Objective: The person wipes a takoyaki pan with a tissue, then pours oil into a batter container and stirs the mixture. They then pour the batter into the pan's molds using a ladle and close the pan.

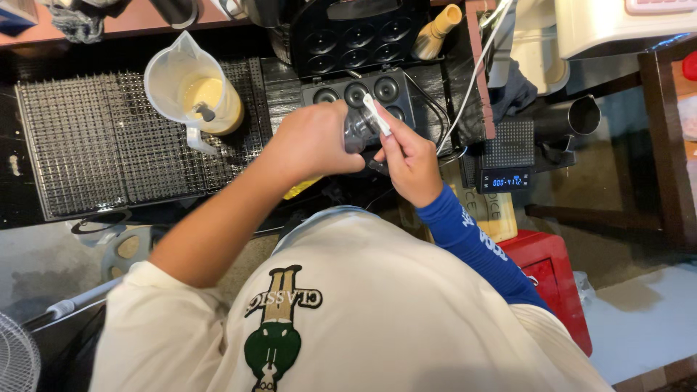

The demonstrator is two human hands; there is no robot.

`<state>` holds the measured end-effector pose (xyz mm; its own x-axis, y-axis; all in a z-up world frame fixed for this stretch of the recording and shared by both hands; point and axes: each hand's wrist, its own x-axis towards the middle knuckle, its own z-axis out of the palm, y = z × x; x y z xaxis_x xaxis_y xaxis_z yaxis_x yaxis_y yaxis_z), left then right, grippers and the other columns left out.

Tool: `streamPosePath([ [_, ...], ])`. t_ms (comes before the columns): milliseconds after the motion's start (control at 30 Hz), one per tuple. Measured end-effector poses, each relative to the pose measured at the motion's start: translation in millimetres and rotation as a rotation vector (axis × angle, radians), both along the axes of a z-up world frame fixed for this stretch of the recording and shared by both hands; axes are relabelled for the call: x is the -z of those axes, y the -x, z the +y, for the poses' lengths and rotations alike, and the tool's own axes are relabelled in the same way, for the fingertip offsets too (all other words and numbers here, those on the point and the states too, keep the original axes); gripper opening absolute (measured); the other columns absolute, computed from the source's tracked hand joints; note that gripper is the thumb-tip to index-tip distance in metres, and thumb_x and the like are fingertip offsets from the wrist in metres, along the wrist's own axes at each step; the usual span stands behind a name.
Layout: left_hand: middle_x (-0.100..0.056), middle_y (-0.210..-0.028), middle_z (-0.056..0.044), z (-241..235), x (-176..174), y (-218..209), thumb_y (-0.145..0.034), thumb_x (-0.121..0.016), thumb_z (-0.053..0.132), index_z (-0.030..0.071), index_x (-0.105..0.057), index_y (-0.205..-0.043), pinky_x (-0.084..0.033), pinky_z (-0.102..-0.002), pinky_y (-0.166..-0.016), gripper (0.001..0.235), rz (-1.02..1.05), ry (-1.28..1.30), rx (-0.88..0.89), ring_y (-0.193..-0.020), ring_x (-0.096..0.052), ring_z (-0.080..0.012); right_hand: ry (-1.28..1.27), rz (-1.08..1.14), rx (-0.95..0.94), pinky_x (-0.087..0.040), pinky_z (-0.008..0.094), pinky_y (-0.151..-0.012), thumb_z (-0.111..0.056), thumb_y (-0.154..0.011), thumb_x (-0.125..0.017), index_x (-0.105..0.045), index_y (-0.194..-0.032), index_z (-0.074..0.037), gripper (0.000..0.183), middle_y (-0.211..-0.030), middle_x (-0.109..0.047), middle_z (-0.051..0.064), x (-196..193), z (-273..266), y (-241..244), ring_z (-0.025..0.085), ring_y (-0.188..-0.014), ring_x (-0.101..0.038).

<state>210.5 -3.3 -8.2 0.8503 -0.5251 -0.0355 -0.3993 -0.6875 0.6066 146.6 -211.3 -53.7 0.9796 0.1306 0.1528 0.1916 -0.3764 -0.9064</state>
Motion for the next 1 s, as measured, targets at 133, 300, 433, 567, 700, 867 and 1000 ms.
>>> streamPosePath([
  [133,-0.073,-0.085,-0.021,-17,-3,-33,-0.059,-0.084,0.048,0.000,-0.074,-0.089,-0.056,-0.044,-0.075,0.058,0.136,-0.278,0.133,-0.081,-0.072,-0.0362,-0.281,0.127,0.017,-0.054,0.022,-0.068,-0.009,-0.112,-0.049,-0.051,-0.153,-0.005,0.042,-0.116,-0.070,0.005,31,-8,-13,0.007,-0.072,-0.063],
  [300,-0.077,-0.084,-0.018,-48,-6,-65,-0.062,-0.080,0.050,0.001,-0.081,-0.083,-0.057,-0.042,-0.071,0.053,0.389,-0.582,0.235,-0.077,-0.074,-0.0320,-0.570,0.334,0.085,-0.056,0.023,-0.059,-0.020,-0.111,-0.048,-0.052,-0.148,0.001,0.042,-0.097,-0.072,0.006,72,-17,-18,0.013,-0.064,-0.071],
  [433,-0.076,-0.085,-0.017,-67,-10,-73,-0.061,-0.081,0.045,0.002,-0.080,-0.084,-0.059,-0.042,-0.070,0.049,0.478,-0.663,0.242,-0.076,-0.076,-0.0310,-0.607,0.354,0.123,-0.055,0.025,-0.058,-0.020,-0.116,-0.049,-0.056,-0.139,0.007,0.037,-0.094,-0.067,0.007,84,-22,-21,0.017,-0.066,-0.073],
  [567,-0.075,-0.087,-0.020,-61,-14,-66,-0.063,-0.082,0.046,0.000,-0.078,-0.087,-0.057,-0.042,-0.074,0.052,0.330,-0.532,0.248,-0.080,-0.073,-0.0334,-0.527,0.237,0.096,-0.057,0.024,-0.063,-0.015,-0.112,-0.048,-0.053,-0.147,0.001,0.039,-0.105,-0.069,0.003,62,-25,-22,0.012,-0.066,-0.069],
  [700,-0.072,-0.084,-0.022,-44,-14,-41,-0.060,-0.084,0.042,-0.003,-0.071,-0.091,-0.055,-0.044,-0.075,0.057,0.090,-0.233,0.152,-0.082,-0.071,-0.0371,-0.127,-0.008,0.095,-0.055,0.022,-0.070,-0.007,-0.112,-0.052,-0.053,-0.154,-0.007,0.042,-0.108,-0.070,0.003,21,-28,-15,0.006,-0.075,-0.061],
  [867,-0.072,-0.083,-0.019,-32,-15,-24,-0.058,-0.081,0.040,0.000,-0.067,-0.091,-0.056,-0.044,-0.074,0.053,0.197,-0.121,0.052,-0.080,-0.071,-0.0366,0.042,0.016,0.063,-0.056,0.021,-0.070,-0.008,-0.110,-0.052,-0.055,-0.153,-0.011,0.043,-0.095,-0.070,0.001,-6,-28,-7,0.005,-0.071,-0.065],
  [1000,-0.073,-0.085,-0.021,-37,-15,-37,-0.060,-0.082,0.044,-0.002,-0.070,-0.094,-0.056,-0.043,-0.077,0.058,0.199,-0.263,0.135,-0.083,-0.072,-0.0365,-0.243,0.144,0.026,-0.056,0.023,-0.067,-0.010,-0.113,-0.050,-0.051,-0.155,-0.007,0.042,-0.111,-0.069,0.004,9,-27,-16,0.006,-0.071,-0.061],
])
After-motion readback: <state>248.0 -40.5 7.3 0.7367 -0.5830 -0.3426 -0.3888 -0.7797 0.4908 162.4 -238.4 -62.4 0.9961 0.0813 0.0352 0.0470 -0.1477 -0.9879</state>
